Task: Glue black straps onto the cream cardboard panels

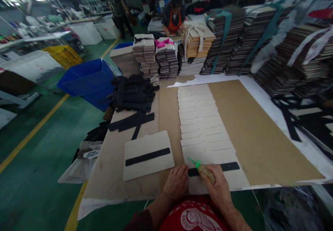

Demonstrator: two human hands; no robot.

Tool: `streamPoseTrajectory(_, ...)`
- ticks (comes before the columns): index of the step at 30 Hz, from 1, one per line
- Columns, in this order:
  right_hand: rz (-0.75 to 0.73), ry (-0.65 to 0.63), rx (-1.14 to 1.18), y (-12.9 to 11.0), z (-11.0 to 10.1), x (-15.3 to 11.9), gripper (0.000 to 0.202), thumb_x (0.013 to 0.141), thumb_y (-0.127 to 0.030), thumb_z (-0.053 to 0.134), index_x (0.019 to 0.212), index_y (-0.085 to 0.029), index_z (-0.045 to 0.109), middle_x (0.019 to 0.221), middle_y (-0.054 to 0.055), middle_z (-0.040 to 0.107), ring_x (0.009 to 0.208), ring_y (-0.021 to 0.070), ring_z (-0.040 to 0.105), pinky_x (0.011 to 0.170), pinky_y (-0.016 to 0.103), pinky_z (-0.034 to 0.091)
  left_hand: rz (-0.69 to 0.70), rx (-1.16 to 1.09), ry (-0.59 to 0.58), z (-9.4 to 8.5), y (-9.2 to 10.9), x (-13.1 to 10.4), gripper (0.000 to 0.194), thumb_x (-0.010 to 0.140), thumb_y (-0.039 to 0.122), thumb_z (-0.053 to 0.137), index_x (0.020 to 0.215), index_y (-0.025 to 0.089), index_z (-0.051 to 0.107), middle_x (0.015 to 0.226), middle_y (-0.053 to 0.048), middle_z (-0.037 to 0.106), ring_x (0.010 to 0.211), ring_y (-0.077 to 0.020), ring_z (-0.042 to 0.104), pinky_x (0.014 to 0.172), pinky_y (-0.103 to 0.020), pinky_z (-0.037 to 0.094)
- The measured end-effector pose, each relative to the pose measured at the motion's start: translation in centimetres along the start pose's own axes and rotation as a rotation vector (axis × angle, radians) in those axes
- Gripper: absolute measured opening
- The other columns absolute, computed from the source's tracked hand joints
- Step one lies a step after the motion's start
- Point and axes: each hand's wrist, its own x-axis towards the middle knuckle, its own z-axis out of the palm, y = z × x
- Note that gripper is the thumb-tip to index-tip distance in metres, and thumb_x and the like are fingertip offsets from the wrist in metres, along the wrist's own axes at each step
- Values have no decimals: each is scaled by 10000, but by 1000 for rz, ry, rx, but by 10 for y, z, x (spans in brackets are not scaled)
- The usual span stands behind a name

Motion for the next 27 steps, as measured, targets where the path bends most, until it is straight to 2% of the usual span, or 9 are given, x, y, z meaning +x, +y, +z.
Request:
streamPoseTrajectory(3, -66, -47, -40, 2, 2, 4, 166, 931, -337, 555, 1057, -233, 582, 1038, 84, 586, 976, 224, 568, 854, 389, 524, -2, 17, 3, 0, 2, -1, 452, 968, 310, 412, 1399, 189, 472, 1411, -81, 546, 1235, -240, 500, 1033, -413, 428)
streamPoseTrajectory(7, -156, -49, -115, 1, 5, 8, 137, 942, -294, 543, 1067, -241, 564, 1040, 82, 582, 970, 220, 570, 846, 386, 537, -13, 24, 0, 0, 3, -2, 462, 969, 310, 409, 1412, 190, 462, 1421, -82, 539, 1247, -233, 495, 1033, -402, 431)
streamPoseTrajectory(11, -197, -58, -217, -2, -2, 9, 142, 956, -275, 513, 1081, -244, 574, 1031, 80, 584, 946, 210, 583, 828, 369, 550, 0, 51, -13, 2, 2, -2, 488, 952, 272, 428, 1433, 186, 434, 1462, -81, 497, 1266, -240, 479, 1035, -416, 435)
streamPoseTrajectory(16, -205, -6, -308, -5, -10, 5, 168, 955, -281, 495, 1083, -241, 596, 1027, 85, 603, 932, 217, 595, 802, 358, 564, -5, 58, 10, 2, 3, -2, 489, 952, 281, 430, 1433, 192, 438, 1449, -72, 514, 1250, -238, 487, 1031, -409, 440)
streamPoseTrajectory(22, -207, -27, -312, -1, -8, 3, 197, 953, -261, 494, 1119, -238, 597, 1044, 86, 598, 958, 219, 585, 834, 360, 555, 22, 73, 5, 3, 1, -1, 484, 943, 261, 434, 1419, 178, 457, 1440, -81, 523, 1245, -243, 488, 1015, -408, 448)
streamPoseTrajectory(27, -133, 64, -354, 13, -26, 3, 203, 954, -309, 506, 1114, -232, 603, 1050, 93, 594, 961, 233, 576, 842, 394, 543, 31, 74, -5, 4, -2, -1, 490, 952, 266, 427, 1433, 175, 436, 1440, -94, 520, 1246, -245, 487, 1019, -413, 444)
